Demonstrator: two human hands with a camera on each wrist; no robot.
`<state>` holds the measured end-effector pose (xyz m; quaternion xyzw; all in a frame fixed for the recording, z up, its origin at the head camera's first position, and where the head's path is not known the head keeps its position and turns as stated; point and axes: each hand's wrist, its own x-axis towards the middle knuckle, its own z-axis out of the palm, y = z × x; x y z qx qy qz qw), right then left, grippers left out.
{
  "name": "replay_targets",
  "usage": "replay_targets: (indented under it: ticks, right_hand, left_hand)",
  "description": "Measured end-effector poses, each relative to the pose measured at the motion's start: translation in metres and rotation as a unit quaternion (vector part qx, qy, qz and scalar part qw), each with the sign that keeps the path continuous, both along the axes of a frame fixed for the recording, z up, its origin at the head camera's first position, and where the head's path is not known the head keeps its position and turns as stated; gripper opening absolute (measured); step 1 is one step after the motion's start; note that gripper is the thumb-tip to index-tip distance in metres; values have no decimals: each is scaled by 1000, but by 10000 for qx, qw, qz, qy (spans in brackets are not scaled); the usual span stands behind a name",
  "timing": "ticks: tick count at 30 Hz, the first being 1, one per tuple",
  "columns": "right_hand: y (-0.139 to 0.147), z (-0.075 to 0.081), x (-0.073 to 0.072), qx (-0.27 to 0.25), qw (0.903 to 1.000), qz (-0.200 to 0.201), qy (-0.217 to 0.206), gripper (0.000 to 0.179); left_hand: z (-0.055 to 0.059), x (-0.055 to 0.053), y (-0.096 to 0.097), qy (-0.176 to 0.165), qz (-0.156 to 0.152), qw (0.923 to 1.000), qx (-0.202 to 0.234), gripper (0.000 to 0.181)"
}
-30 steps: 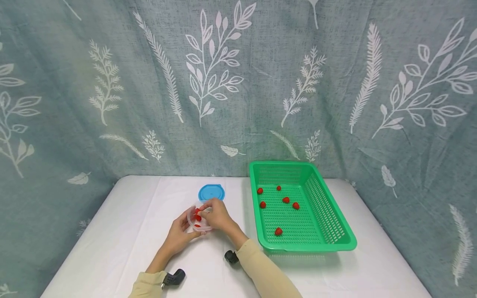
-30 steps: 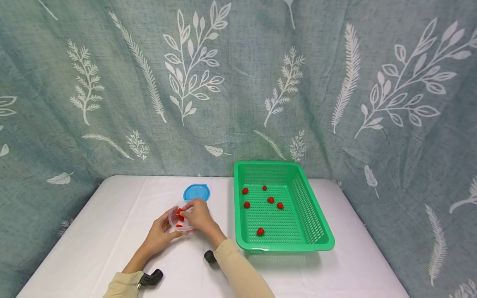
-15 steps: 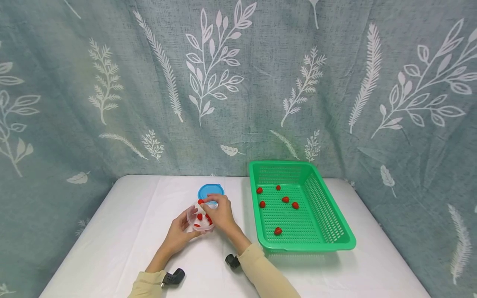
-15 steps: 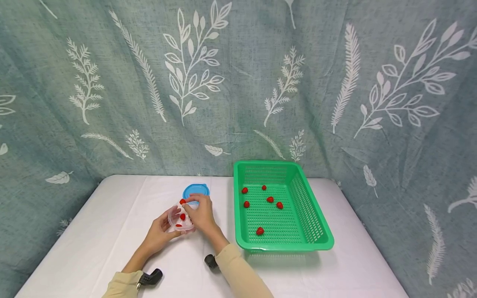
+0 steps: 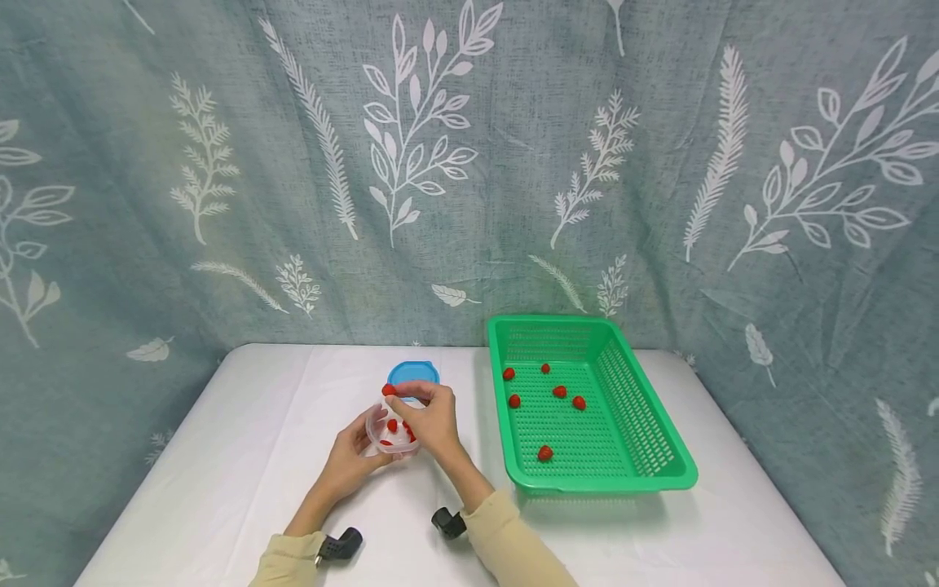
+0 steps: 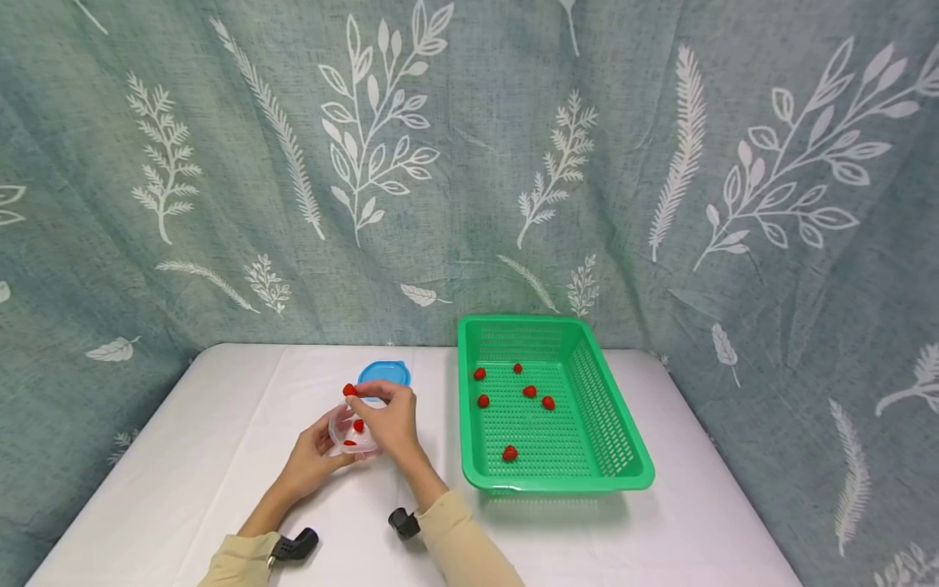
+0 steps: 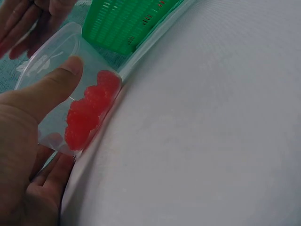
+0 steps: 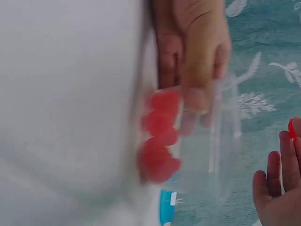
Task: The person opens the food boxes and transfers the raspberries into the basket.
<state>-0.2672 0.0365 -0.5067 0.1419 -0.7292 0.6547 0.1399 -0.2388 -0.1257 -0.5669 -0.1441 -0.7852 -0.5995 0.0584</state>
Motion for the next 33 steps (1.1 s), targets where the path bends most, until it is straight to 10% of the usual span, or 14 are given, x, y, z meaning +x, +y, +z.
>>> replay_targets:
  ticks: [10,33]
  right_hand:
    - [11,63,30,183,9970,751,26,24]
    - [96,119,7,1011,9878,1178,-98,26]
  left_hand:
    - [-20,-14,-5,78,-24,9998,-175,89]
    - [-19,-13,-4,-329,33,9992,-211,91]
